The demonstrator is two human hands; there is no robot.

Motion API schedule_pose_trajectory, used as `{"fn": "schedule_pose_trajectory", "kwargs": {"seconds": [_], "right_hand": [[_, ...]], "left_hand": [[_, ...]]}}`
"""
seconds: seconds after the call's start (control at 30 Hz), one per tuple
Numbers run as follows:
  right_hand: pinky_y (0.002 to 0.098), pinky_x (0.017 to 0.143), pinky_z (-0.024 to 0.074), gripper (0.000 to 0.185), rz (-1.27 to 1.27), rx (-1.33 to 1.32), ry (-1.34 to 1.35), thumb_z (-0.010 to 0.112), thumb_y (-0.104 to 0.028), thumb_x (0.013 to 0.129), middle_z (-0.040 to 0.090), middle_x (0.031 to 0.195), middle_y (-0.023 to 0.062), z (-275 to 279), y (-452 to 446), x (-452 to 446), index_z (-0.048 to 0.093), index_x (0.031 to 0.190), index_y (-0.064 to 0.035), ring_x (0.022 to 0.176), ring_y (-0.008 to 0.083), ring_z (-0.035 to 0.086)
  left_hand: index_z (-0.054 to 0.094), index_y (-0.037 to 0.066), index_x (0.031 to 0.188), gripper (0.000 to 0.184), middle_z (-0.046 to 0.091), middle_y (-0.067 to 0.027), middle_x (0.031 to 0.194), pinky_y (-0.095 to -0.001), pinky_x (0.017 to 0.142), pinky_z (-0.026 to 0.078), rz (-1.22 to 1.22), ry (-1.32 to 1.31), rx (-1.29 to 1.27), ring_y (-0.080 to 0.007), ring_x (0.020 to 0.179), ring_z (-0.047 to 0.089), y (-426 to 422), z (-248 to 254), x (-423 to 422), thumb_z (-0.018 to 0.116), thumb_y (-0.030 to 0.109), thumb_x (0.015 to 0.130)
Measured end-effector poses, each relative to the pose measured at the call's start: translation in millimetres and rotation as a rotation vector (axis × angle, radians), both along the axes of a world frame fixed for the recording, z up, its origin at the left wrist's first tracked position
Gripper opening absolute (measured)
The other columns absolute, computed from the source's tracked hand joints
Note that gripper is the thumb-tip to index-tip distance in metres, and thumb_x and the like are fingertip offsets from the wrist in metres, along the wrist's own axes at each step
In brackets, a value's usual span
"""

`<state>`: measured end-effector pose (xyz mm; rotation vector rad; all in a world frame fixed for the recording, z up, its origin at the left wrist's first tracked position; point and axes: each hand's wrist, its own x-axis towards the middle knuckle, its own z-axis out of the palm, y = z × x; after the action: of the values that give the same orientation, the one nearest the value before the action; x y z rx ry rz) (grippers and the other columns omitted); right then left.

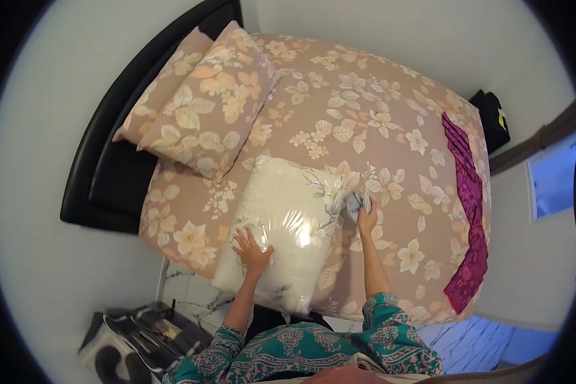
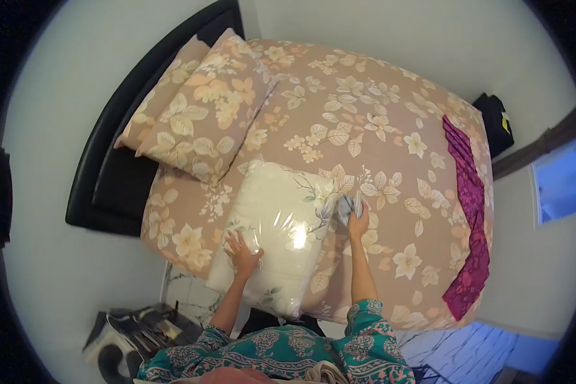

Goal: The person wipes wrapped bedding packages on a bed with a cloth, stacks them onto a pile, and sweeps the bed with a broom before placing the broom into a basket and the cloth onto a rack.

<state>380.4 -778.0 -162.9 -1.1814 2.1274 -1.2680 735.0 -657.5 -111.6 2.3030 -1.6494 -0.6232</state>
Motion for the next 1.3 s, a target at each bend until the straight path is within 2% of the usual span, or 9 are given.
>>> {"fn": "schedule_pose_trajectory", "kwargs": {"seconds": [0.1, 0.27, 0.37, 0.53, 0.7, 0.83, 0.93, 1.2, 1.3], "right_hand": [[0.0379, 0.1, 0.0352, 0.054, 0.27, -0.048, -0.171, 0.059, -0.019, 0.077, 0.052, 0.126, 0.0192, 43, -44, 23, 0.048, 0.129, -0.012, 0.118, 0.0344, 0.047], [0.0563, 0.107, 0.0153, 0.063, 0.646, 0.112, 0.665, 0.058, -0.043, 0.081, 0.028, 0.144, 0.0176, 29, -19, 136, 0.039, 0.138, -0.0265, 0.133, 0.0369, 0.026], [0.0642, 0.104, 0.0102, 0.071, 1.159, -0.025, 0.508, 0.056, -0.054, 0.078, 0.026, 0.145, 0.0162, 36, 81, 216, 0.034, 0.14, -0.0284, 0.136, 0.0359, 0.02], [0.0651, 0.104, 0.0149, 0.067, 1.802, -0.277, 0.794, 0.059, -0.045, 0.076, 0.026, 0.146, 0.0117, 35, 203, 268, 0.037, 0.137, -0.0288, 0.136, 0.0346, 0.019], [0.0582, 0.106, 0.0115, 0.059, 1.485, -0.171, 0.688, 0.057, -0.036, 0.079, 0.03, 0.146, 0.0042, 30, 106, 252, 0.041, 0.135, -0.0294, 0.136, 0.025, 0.021], [0.0598, 0.107, 0.0064, 0.055, 0.816, 0.008, 0.783, 0.051, -0.034, 0.085, 0.029, 0.146, 0.0131, 52, -19, 230, 0.039, 0.138, -0.0247, 0.136, 0.034, 0.021], [0.0613, 0.106, 0.0068, 0.06, 0.746, 0.02, 0.804, 0.056, -0.032, 0.082, 0.029, 0.145, 0.0163, 48, -18, 253, 0.036, 0.139, -0.0236, 0.134, 0.0362, 0.022], [0.0686, 0.102, 0.0066, 0.066, 1.758, -0.178, 0.837, 0.053, -0.06, 0.076, 0.038, 0.139, 0.0117, 47, 145, 318, 0.046, 0.131, -0.0262, 0.132, 0.0351, 0.027], [0.0674, 0.103, 0.004, 0.059, 1.551, -0.242, 0.9, 0.057, -0.055, 0.075, 0.043, 0.135, 0.0089, 31, 70, 314, 0.05, 0.127, -0.0274, 0.131, 0.0291, 0.031]], "left_hand": [[0.008, 0.008, 0.146, 0.105, -0.001, -0.0243, 0.149, -0.0628, 0.104, -0.001, 0.215, 0.02, -0.054, -0.0431, 0.137, -0.004, 36, -3, 2, 0.066, 0.052, 0.07], [0.01, 0.008, 0.145, 0.093, 0.002, -0.0252, 0.149, -0.0642, 0.103, 0.001, 0.583, 0.104, -0.034, -0.0439, 0.137, -0.003, 121, -18, 25, 0.056, 0.054, 0.08], [0.013, 0.007, 0.145, 0.084, 0.002, -0.025, 0.149, -0.0646, 0.103, 0.001, 0.736, 0.131, -0.119, -0.0443, 0.137, -0.003, 158, -11, 36, 0.049, 0.054, 0.086], [0.019, 0.006, 0.144, 0.076, 0.005, -0.0256, 0.148, -0.0614, 0.104, 0.003, 0.852, 0.152, -0.256, -0.0442, 0.137, -0.001, 170, 9, 54, 0.042, 0.054, 0.089], [0.023, 0.006, 0.143, 0.074, 0.007, -0.0263, 0.148, -0.0578, 0.106, 0.004, 0.812, 0.146, -0.24, -0.0437, 0.137, 0.0, 184, 23, 59, 0.039, 0.056, 0.09], [0.025, 0.006, 0.142, 0.073, 0.009, -0.0262, 0.148, -0.0602, 0.105, 0.005, 0.818, 0.226, -0.185, -0.044, 0.137, 0.002, 197, 21, 57, 0.038, 0.056, 0.091], [0.026, 0.007, 0.142, 0.07, 0.01, -0.026, 0.147, -0.0618, 0.104, 0.005, 0.828, 0.262, -0.203, -0.0447, 0.136, 0.004, 194, 17, 52, 0.039, 0.053, 0.091], [0.027, 0.008, 0.141, 0.064, 0.011, -0.0245, 0.148, -0.0639, 0.103, 0.008, 0.659, 0.214, -0.264, -0.0462, 0.136, 0.004, 130, 12, 50, 0.043, 0.045, 0.091], [0.028, 0.009, 0.141, 0.063, 0.011, -0.025, 0.148, -0.065, 0.103, 0.007, 0.576, 0.182, -0.296, -0.0473, 0.135, 0.004, 111, 10, 49, 0.044, 0.044, 0.091]]}}
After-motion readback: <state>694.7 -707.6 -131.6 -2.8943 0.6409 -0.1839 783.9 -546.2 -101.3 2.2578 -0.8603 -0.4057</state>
